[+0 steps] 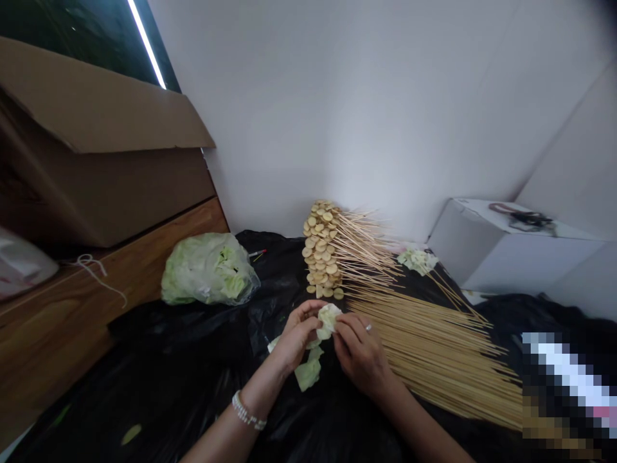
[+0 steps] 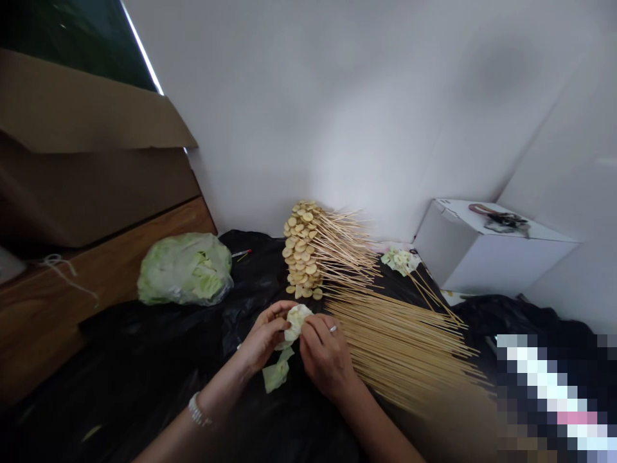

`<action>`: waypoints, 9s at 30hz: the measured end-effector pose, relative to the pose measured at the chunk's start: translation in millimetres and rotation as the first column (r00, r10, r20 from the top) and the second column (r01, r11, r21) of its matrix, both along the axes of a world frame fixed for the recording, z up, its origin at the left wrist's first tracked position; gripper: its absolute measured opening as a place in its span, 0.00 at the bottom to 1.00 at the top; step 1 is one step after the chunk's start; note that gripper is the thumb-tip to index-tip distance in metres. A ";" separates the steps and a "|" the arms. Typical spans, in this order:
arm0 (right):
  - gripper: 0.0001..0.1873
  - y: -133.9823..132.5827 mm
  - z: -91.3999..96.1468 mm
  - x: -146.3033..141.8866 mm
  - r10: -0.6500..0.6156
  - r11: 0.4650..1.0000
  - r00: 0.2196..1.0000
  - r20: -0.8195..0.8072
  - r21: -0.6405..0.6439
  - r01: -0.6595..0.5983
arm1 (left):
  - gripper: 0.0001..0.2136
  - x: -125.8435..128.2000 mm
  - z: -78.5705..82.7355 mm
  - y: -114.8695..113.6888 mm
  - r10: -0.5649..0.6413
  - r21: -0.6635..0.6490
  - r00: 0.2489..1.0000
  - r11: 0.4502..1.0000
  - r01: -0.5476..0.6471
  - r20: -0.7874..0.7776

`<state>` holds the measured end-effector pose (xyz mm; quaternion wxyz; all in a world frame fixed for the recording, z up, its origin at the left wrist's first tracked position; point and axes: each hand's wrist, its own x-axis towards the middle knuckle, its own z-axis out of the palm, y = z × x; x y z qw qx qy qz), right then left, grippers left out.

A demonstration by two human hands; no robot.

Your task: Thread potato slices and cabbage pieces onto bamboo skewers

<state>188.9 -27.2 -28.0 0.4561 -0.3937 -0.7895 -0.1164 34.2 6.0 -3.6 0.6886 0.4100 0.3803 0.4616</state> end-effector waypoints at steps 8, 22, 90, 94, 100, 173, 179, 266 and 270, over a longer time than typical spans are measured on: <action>0.14 -1.1 1.1 -0.4 -0.122 0.987 0.991 0.055 -0.099 0.127 | 0.13 11.5 -6.8 -1.6 0.117 0.355 0.977 0.934 -0.046 -0.181; 0.08 4.2 -8.0 0.3 -0.134 0.988 0.984 -0.114 -0.097 0.123 | 0.24 4.5 1.1 -2.7 0.050 0.095 0.997 0.995 -0.043 -0.065; 0.14 1.5 0.3 10.0 -0.047 0.996 0.998 -0.036 -0.081 0.044 | 0.16 1.5 2.0 -3.2 -0.074 -0.158 0.996 0.984 0.080 0.046; 0.15 2.4 -1.3 10.8 -0.093 0.992 0.993 0.067 -0.080 0.099 | 0.16 3.9 0.5 -2.0 -0.016 -0.174 0.999 0.984 0.024 0.048; 0.10 5.4 2.7 12.8 -0.191 0.978 0.981 -0.020 -0.090 0.189 | 0.19 0.9 2.6 2.3 -0.005 -0.184 0.994 0.983 0.025 0.107; 0.11 35.2 -11.2 80.4 -0.307 0.625 0.787 0.535 -0.511 0.591 | 0.21 -0.7 -6.9 7.2 0.176 -0.091 0.984 0.981 -0.174 0.010; 0.11 40.1 -16.7 81.1 -0.350 0.588 0.812 0.467 -0.565 0.578 | 0.21 -0.6 -7.0 6.8 0.180 -0.085 0.984 0.980 -0.179 0.011; 0.13 6.4 2.6 17.8 -0.189 0.883 0.975 0.115 -0.415 0.220 | 0.17 3.5 -8.3 8.4 0.359 -0.127 0.929 0.929 -0.347 0.091; 0.14 4.6 3.6 17.3 -0.212 0.892 0.967 0.144 -0.376 0.252 | 0.15 1.7 -6.8 9.8 0.382 -0.154 0.920 0.918 -0.366 0.091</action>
